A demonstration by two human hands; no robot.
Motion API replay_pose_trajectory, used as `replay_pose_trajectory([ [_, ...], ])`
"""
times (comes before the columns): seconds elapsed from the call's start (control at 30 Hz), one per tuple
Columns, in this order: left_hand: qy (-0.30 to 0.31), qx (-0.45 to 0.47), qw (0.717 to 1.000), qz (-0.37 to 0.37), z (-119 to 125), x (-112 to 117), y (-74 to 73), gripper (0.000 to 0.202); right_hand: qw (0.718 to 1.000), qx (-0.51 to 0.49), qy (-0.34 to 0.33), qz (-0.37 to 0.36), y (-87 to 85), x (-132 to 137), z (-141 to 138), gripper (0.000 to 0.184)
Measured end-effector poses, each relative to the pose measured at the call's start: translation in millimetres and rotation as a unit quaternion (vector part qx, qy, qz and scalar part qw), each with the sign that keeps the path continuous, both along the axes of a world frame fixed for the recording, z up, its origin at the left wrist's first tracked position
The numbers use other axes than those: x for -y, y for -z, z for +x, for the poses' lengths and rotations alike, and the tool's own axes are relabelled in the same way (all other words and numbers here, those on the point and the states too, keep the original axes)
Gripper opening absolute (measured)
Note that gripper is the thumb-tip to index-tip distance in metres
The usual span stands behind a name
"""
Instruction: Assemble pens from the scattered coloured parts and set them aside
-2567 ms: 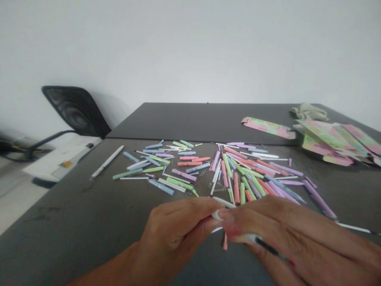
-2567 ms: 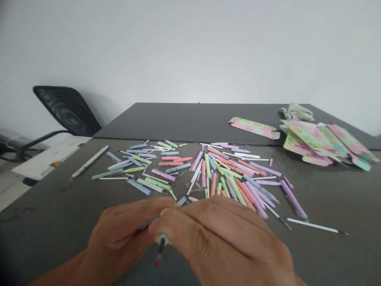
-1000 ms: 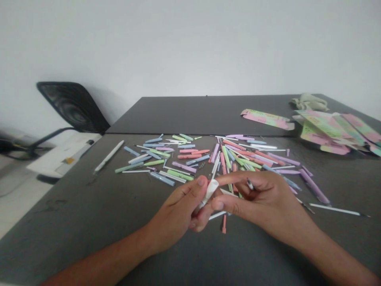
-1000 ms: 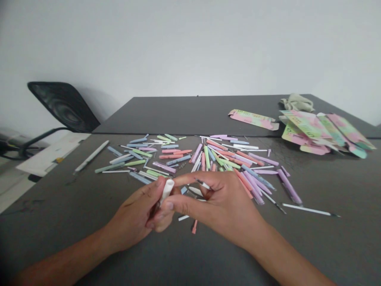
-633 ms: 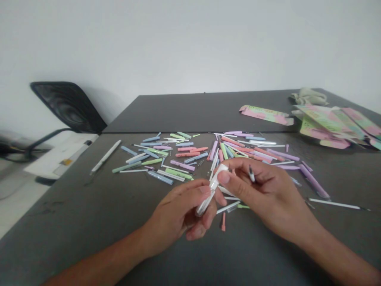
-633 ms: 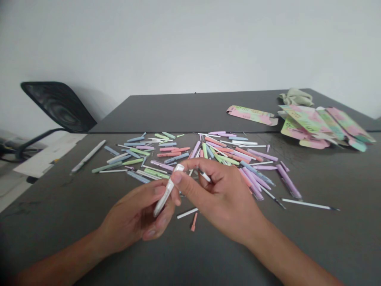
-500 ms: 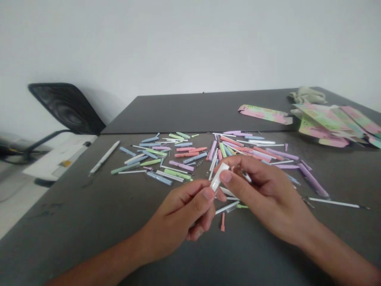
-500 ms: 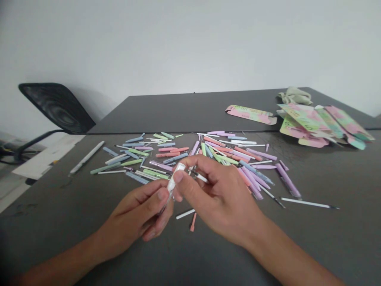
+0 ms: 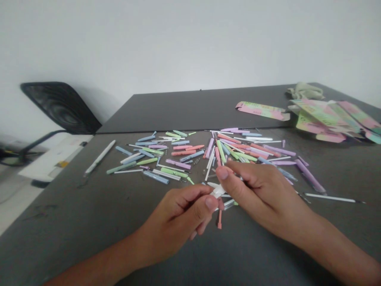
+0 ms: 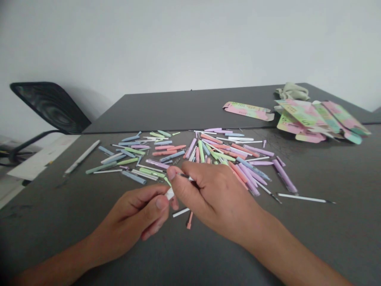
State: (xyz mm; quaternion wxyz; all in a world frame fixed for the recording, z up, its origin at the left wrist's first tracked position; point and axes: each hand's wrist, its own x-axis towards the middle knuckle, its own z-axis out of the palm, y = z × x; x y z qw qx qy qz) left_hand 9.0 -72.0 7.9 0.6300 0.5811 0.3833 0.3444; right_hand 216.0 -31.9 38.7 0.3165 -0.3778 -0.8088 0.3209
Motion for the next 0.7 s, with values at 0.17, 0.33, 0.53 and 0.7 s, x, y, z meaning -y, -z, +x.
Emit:
replay_pose_trajectory([
  [0.17, 0.031, 0.054, 0.996, -0.063, -1.8, -1.1, -0.5, 0.043, 1.000, -0.022, -0.013, 0.009, -3.8, 0.2, 1.6, 0.046],
  [0.33, 0.047, 0.118, 0.986, -0.112, -2.8, -4.7, 4.7, 0.041, 0.992, -0.057, -0.062, -0.095, -2.8, -1.9, 6.9, 0.042],
  [0.53, -0.009, 0.166, 0.981, -0.104, -1.7, -11.5, 13.4, 0.037, 0.985, -0.089, 0.015, -0.150, 8.9, -17.5, 21.3, 0.046],
  [0.7, -0.095, 0.174, 0.977, -0.078, 1.4, -16.0, 14.4, 0.038, 0.993, 0.116, 0.025, -0.002, 24.7, -32.4, 20.9, 0.035],
])
